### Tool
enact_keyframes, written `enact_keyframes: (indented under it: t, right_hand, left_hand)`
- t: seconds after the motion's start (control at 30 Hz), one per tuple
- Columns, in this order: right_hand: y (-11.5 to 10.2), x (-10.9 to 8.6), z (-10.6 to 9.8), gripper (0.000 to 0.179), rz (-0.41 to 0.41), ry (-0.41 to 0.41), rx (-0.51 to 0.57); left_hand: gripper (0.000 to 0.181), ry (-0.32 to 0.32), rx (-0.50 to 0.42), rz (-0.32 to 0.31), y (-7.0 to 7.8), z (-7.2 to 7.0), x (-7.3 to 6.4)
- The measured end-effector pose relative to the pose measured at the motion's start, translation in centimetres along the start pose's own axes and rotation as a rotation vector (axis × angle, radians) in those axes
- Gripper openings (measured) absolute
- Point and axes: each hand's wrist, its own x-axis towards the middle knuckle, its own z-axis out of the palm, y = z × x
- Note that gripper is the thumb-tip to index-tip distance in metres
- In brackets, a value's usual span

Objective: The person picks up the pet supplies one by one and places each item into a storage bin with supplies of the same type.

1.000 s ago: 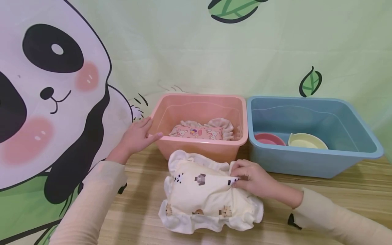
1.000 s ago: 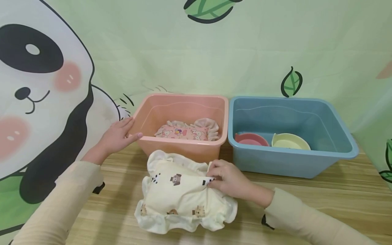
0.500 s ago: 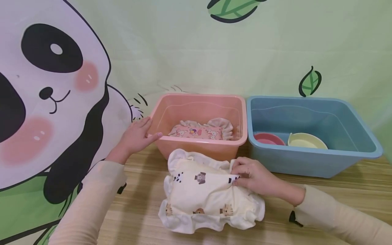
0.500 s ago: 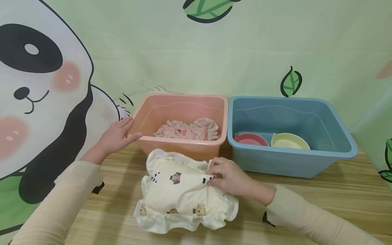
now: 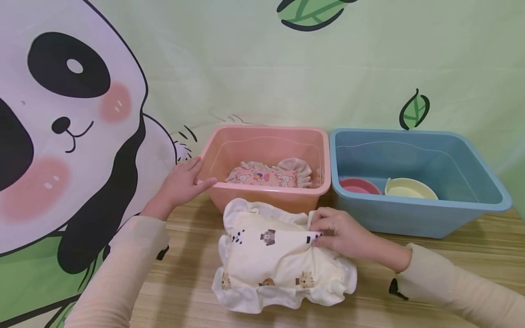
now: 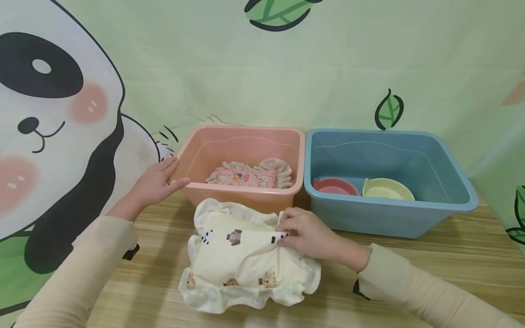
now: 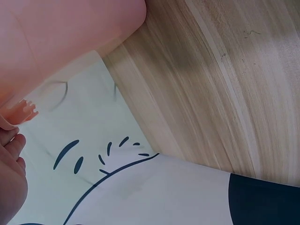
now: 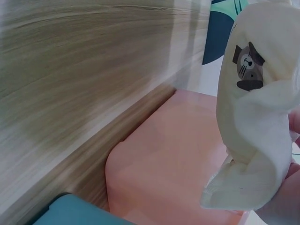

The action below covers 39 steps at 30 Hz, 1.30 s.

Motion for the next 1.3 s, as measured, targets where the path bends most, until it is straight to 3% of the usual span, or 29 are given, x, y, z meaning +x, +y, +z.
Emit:
enact_keyframes:
  t: [0.3, 0.73, 1.3]
  right_hand:
    - [-0.7, 0.3, -0.7, 0.011, 0.032, -0.025, 0.016]
    - [-1.3, 0.6, -1.6, 0.012, 0.005, -0.034, 0.004]
    - [-2.1, 1.0, -3.2, 0.016, -0.042, 0.037, -0.015]
  left_hand:
    - [0.088, -0.005, -0.008, -0.011, 0.0, 0.0, 0.0]
    - [0.086, 0.012, -0.027, -0.022, 0.2, -0.1, 0.0]
    - [0.089, -0.011, -0.001, -0.01, 0.0, -0.1, 0.0]
